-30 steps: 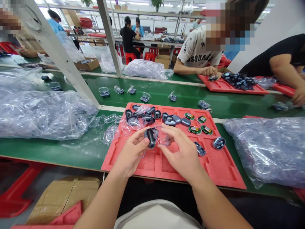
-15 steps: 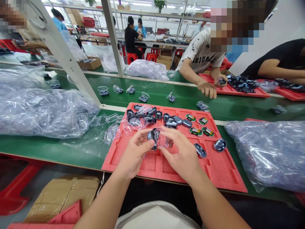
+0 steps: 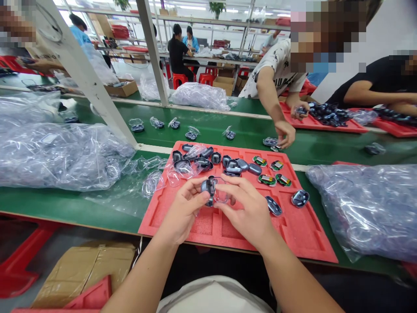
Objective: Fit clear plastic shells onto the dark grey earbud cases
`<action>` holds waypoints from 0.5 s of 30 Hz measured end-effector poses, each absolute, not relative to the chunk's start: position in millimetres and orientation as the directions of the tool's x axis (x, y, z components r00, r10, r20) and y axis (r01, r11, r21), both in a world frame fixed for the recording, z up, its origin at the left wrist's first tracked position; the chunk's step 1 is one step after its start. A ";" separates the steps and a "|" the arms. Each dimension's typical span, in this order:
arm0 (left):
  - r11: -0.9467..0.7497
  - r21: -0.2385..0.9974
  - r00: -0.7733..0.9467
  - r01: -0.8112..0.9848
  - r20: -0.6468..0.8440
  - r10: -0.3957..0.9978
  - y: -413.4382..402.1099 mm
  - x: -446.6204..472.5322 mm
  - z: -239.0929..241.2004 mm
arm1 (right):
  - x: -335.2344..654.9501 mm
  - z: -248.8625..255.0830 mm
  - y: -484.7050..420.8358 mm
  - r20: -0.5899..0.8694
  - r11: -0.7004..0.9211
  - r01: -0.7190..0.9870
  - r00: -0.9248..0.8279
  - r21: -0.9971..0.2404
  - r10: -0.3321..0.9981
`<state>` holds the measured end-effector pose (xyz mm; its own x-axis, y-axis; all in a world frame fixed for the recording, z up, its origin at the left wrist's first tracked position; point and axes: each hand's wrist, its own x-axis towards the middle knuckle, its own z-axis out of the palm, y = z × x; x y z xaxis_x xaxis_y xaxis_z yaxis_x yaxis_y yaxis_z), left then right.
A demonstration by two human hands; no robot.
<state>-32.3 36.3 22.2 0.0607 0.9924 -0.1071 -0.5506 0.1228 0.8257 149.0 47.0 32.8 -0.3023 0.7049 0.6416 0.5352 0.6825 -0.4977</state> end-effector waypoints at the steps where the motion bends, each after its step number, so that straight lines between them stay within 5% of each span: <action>1: 0.131 0.818 0.069 -0.559 -0.112 0.991 36.6 -32.8 22.1 | 149.8 31.2 48.0 0.647 0.688 0.538 -0.306 -0.488 0.698; 15: 0.261 0.668 0.216 -0.697 -0.153 0.965 26.5 -32.6 28.3 | 159.6 45.0 29.6 0.634 0.700 0.561 -0.357 -0.442 0.686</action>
